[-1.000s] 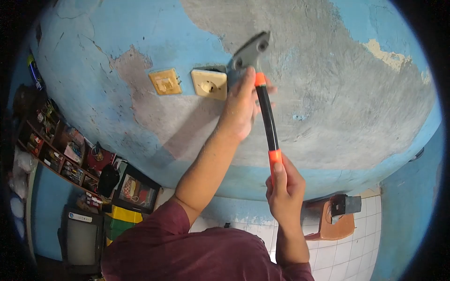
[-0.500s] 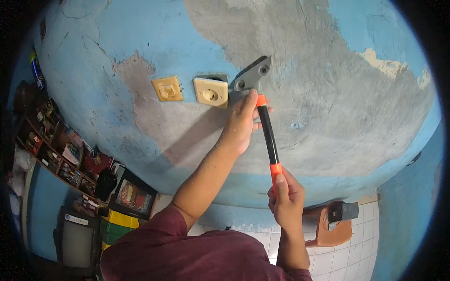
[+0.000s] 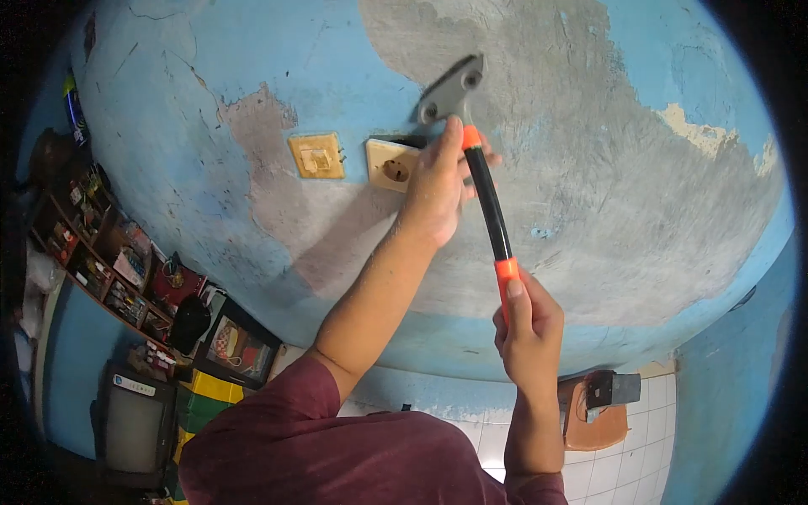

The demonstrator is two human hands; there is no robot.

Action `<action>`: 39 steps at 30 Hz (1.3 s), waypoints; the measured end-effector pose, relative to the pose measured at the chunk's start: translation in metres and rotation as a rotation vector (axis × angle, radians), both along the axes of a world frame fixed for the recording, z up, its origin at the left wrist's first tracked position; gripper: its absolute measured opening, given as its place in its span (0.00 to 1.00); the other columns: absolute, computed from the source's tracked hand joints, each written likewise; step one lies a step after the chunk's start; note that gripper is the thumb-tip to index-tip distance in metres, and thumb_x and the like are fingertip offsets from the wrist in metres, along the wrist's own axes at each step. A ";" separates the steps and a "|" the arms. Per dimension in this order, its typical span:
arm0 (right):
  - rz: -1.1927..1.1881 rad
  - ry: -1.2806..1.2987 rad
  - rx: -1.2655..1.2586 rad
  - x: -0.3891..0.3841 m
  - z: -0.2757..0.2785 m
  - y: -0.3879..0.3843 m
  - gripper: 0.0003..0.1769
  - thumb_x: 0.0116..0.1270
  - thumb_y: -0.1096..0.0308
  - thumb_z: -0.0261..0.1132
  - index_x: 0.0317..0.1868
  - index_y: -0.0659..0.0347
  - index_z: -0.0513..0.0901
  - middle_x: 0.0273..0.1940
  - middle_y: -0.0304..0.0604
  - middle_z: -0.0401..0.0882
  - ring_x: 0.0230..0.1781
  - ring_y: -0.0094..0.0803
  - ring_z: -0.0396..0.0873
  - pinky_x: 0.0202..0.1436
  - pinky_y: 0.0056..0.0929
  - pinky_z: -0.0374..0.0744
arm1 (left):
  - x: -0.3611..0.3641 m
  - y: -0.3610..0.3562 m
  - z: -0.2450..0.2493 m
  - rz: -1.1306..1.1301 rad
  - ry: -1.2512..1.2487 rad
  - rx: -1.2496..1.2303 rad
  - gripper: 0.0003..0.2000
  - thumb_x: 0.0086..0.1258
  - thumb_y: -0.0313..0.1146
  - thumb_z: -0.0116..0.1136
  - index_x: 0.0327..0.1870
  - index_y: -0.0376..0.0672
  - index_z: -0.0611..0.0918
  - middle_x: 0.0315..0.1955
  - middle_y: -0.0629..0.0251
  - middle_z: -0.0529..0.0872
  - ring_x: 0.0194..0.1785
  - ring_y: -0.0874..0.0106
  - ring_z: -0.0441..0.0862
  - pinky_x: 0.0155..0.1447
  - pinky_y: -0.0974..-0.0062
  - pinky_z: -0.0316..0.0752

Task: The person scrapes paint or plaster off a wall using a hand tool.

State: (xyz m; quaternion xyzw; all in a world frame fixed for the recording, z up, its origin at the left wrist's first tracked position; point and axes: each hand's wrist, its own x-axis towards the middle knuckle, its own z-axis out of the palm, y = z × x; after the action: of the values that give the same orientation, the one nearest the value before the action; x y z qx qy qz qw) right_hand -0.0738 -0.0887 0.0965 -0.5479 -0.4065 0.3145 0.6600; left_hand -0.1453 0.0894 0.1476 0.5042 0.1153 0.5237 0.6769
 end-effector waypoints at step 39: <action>-0.037 -0.266 -0.033 -0.001 0.072 -0.008 0.22 0.78 0.57 0.59 0.58 0.70 0.81 0.22 0.28 0.66 0.17 0.13 0.61 0.18 0.16 0.58 | -0.024 -0.001 0.043 -0.042 -0.030 -0.012 0.25 0.73 0.65 0.50 0.50 0.51 0.76 0.51 0.68 0.76 0.56 0.63 0.76 0.56 0.49 0.73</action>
State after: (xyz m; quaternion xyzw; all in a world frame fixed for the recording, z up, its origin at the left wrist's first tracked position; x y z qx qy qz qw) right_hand -0.0746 -0.0971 0.1682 -0.6029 -0.4753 0.2334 0.5968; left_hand -0.1696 0.0880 0.1909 0.4946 0.0975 0.5165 0.6922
